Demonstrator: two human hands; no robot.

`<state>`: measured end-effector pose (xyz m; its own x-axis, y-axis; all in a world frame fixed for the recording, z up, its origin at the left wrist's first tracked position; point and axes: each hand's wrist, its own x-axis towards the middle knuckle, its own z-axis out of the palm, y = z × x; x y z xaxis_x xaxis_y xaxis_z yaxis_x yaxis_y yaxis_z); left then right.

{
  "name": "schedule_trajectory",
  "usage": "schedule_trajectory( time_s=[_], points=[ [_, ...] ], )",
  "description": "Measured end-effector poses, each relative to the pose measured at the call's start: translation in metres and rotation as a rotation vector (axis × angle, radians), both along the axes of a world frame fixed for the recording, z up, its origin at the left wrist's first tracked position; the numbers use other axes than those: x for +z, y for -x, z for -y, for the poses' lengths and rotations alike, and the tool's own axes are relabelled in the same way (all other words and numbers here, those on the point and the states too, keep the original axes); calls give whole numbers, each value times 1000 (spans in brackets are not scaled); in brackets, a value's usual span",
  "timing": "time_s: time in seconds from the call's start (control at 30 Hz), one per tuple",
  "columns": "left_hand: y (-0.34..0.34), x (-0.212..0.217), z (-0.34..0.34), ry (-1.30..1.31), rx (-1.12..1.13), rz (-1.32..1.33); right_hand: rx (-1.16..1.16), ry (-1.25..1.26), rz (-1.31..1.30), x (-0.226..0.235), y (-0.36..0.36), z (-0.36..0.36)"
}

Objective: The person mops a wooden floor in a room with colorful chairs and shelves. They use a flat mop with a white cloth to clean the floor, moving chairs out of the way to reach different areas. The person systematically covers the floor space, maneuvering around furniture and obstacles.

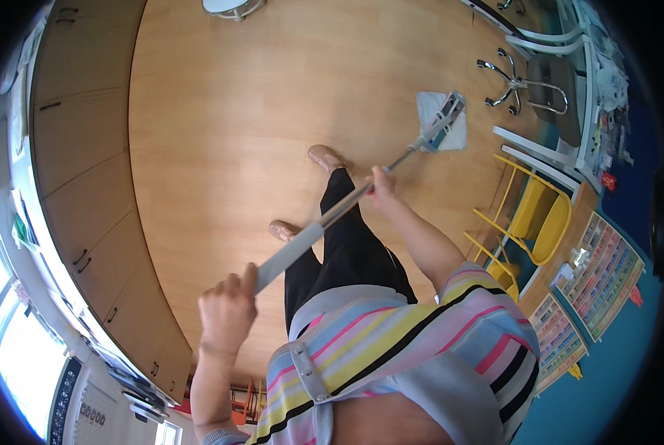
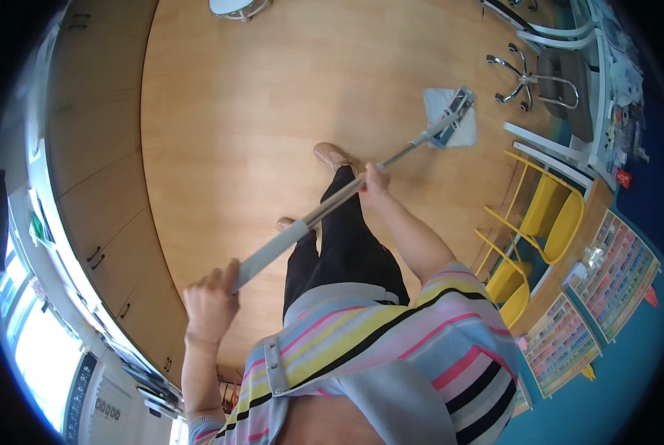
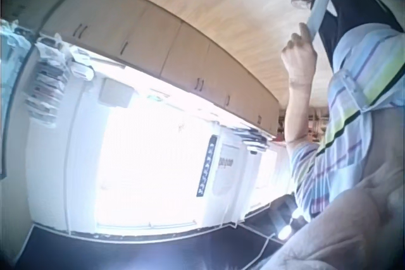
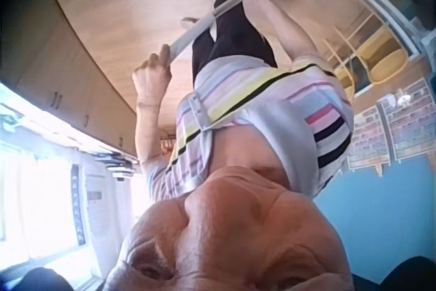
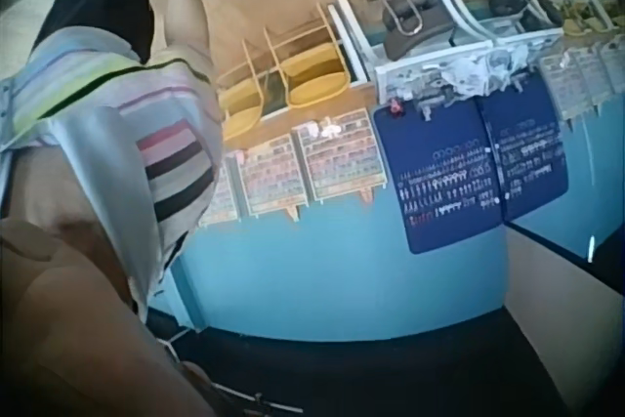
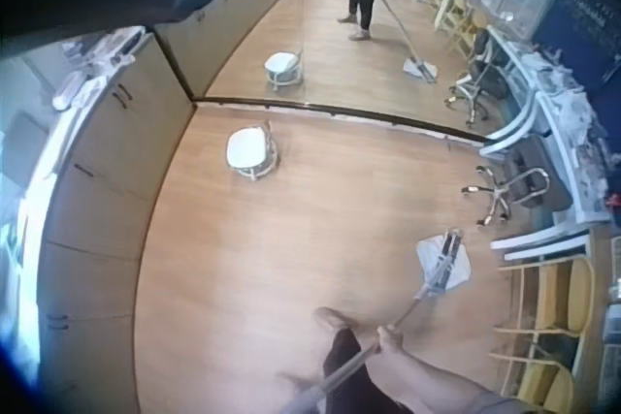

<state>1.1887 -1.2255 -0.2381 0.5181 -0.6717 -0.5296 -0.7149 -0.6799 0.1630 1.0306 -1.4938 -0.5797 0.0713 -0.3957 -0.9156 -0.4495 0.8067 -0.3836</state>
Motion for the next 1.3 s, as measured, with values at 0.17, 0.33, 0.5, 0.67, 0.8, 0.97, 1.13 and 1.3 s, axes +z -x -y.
schedule_trajectory(
  time_s=[0.17,0.33,0.5,0.67,0.8,0.97,1.13,1.3],
  points=[
    [25,27,-132,-109,215,148,70,-52,72,29,-40,-148],
    [113,61,-308,-195,497,242,327,-44,158,57,-46,-337],
    [252,99,-442,-382,824,261,618,-124,282,61,-4,-534],
    [351,143,-490,-497,1173,332,974,-266,393,93,41,-711],
    [361,168,-503,-594,1132,412,1182,-548,371,125,37,-796],
    [331,185,-507,-718,990,490,845,-846,406,136,10,-845],
    [297,217,-496,-575,944,525,692,-850,518,157,2,-788],
    [260,235,-459,-526,697,439,424,-715,608,178,19,-638]
  ],
)
